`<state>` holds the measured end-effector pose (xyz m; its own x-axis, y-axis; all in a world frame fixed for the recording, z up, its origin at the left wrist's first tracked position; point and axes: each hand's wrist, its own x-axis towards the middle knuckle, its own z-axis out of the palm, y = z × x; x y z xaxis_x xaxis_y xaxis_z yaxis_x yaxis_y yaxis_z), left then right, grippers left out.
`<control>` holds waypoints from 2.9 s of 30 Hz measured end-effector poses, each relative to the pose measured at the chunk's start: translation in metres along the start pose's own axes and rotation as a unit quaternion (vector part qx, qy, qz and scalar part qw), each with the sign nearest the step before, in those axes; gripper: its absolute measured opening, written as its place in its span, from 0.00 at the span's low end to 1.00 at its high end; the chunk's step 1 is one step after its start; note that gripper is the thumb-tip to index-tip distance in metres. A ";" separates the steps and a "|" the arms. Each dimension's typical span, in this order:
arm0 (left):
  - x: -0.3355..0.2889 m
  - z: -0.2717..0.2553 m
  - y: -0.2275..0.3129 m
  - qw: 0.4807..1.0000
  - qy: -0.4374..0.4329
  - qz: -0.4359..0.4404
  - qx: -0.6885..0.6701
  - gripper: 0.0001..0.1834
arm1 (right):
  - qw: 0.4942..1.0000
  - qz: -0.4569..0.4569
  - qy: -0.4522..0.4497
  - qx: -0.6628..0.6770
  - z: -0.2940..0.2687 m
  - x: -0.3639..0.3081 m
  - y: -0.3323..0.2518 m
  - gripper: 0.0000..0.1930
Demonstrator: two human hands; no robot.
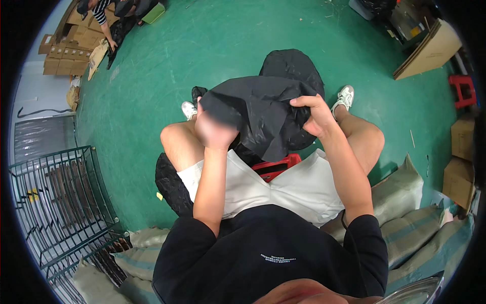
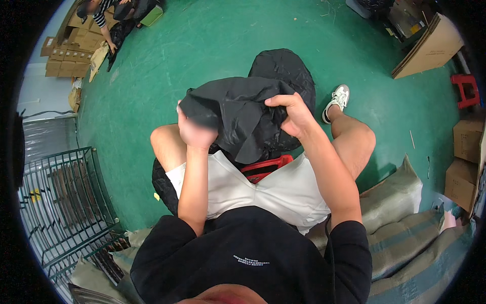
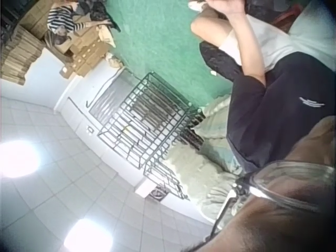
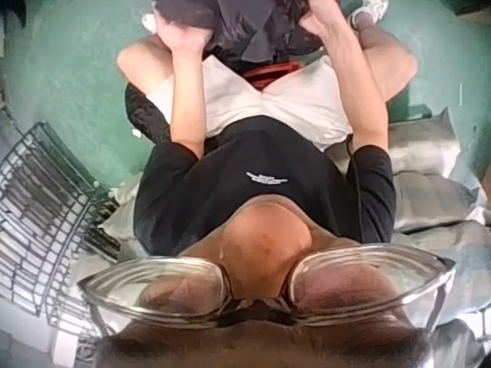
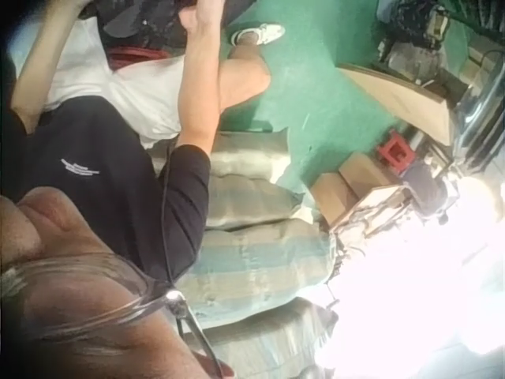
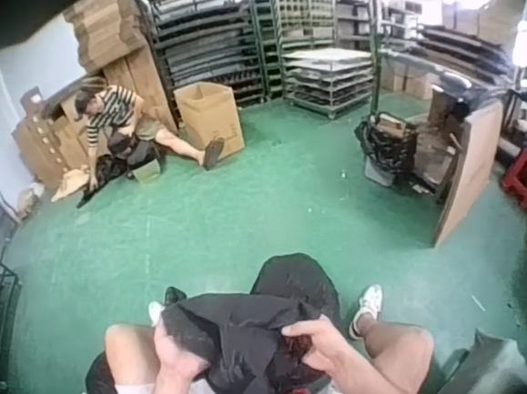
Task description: Inspecting and manipulating a black fabric cover in a manufacturing facility.
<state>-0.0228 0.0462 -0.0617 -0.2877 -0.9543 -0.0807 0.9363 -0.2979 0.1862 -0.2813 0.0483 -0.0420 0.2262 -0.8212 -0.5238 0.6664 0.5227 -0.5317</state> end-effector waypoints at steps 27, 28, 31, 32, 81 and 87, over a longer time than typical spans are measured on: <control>0.189 -0.178 -0.084 0.802 0.397 -0.046 0.444 0.26 | 0.851 -0.146 0.457 -0.214 -0.164 0.216 0.019 0.20; 0.173 -0.197 -0.089 0.782 0.419 -0.070 0.457 0.28 | 0.815 -0.118 0.490 -0.286 -0.176 0.208 0.036 0.20; 0.136 -0.231 -0.101 0.769 0.430 -0.062 0.470 0.29 | 0.792 -0.085 0.485 -0.361 -0.191 0.184 0.068 0.21; 0.125 -0.237 -0.104 0.725 0.431 -0.038 0.536 0.28 | 0.779 -0.095 0.508 -0.354 -0.191 0.176 0.075 0.21; -0.032 -0.314 -0.105 0.280 0.090 -0.505 0.811 0.25 | 0.580 -0.014 -0.068 -0.811 -0.063 0.060 0.003 0.19; -0.001 -0.275 -0.058 0.283 0.168 -0.443 0.834 0.16 | 0.609 0.008 -0.134 -0.782 -0.056 0.091 0.009 0.21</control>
<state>-0.0212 0.0703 -0.3416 0.0376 -0.5158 -0.8559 -0.9512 -0.2809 0.1275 -0.2946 -0.0087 -0.1317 0.4704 -0.7119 -0.5215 -0.7816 -0.0617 -0.6208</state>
